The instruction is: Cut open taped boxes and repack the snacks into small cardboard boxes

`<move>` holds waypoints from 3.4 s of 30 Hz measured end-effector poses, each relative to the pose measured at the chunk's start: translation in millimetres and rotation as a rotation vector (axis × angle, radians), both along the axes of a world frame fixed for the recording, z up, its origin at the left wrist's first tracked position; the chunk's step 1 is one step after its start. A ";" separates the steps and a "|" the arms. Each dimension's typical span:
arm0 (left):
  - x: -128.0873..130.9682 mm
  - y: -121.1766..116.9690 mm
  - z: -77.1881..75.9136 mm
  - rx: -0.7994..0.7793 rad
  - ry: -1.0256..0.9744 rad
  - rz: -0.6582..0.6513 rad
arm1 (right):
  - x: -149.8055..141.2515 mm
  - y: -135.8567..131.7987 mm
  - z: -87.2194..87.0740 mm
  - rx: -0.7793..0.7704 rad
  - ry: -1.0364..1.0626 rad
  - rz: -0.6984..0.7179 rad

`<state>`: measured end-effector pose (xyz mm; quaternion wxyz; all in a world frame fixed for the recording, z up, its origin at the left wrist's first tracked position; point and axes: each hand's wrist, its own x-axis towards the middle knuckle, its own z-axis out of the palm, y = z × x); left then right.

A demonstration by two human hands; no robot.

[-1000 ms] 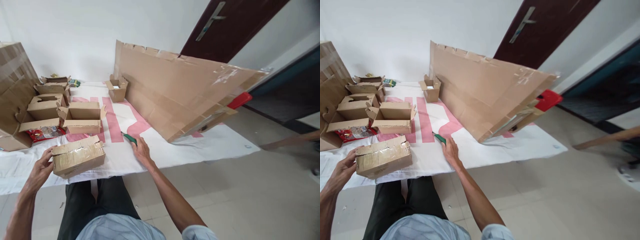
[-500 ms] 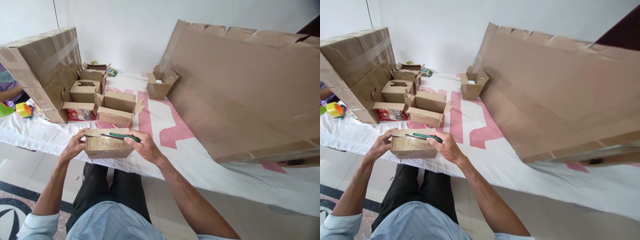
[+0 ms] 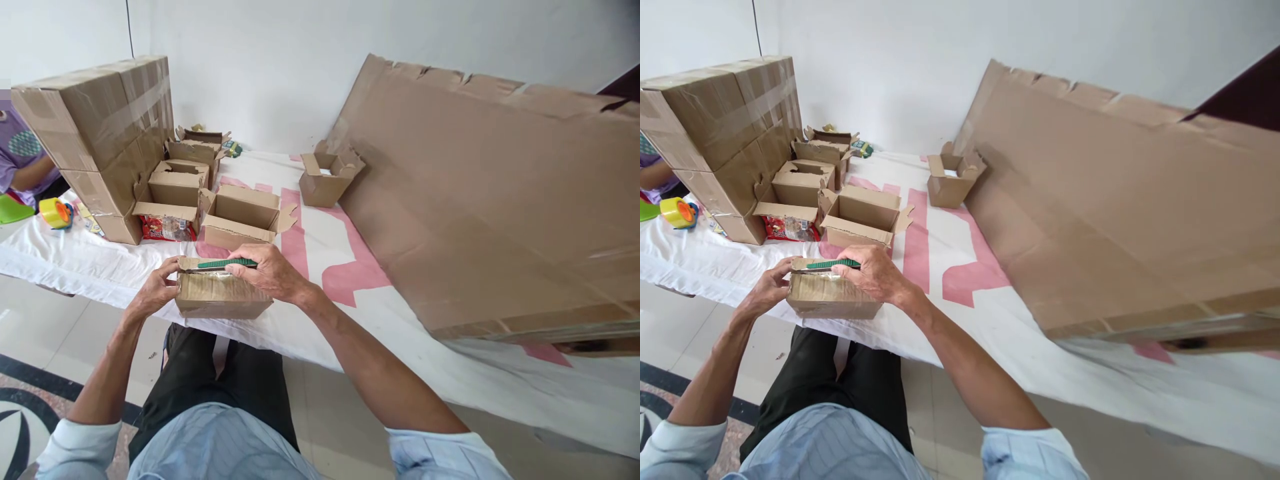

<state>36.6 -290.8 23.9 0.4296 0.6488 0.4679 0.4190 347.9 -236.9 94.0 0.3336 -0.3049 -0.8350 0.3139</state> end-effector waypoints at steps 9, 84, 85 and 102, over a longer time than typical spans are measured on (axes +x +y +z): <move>0.0 1.1 -0.3 0.001 0.022 0.017 | -9.4 6.2 14.2 0.025 -0.179 -0.011; -15.9 5.7 7.0 0.035 0.386 -0.074 | 46.0 -1.0 -75.3 -0.198 -0.199 -0.113; -15.5 4.9 6.6 0.025 0.384 -0.072 | 45.5 -1.4 -73.7 -0.205 -0.200 -0.112; -5.5 -6.6 12.3 0.047 0.332 -0.039 | 49.2 -13.1 -88.9 -0.191 -0.147 -0.139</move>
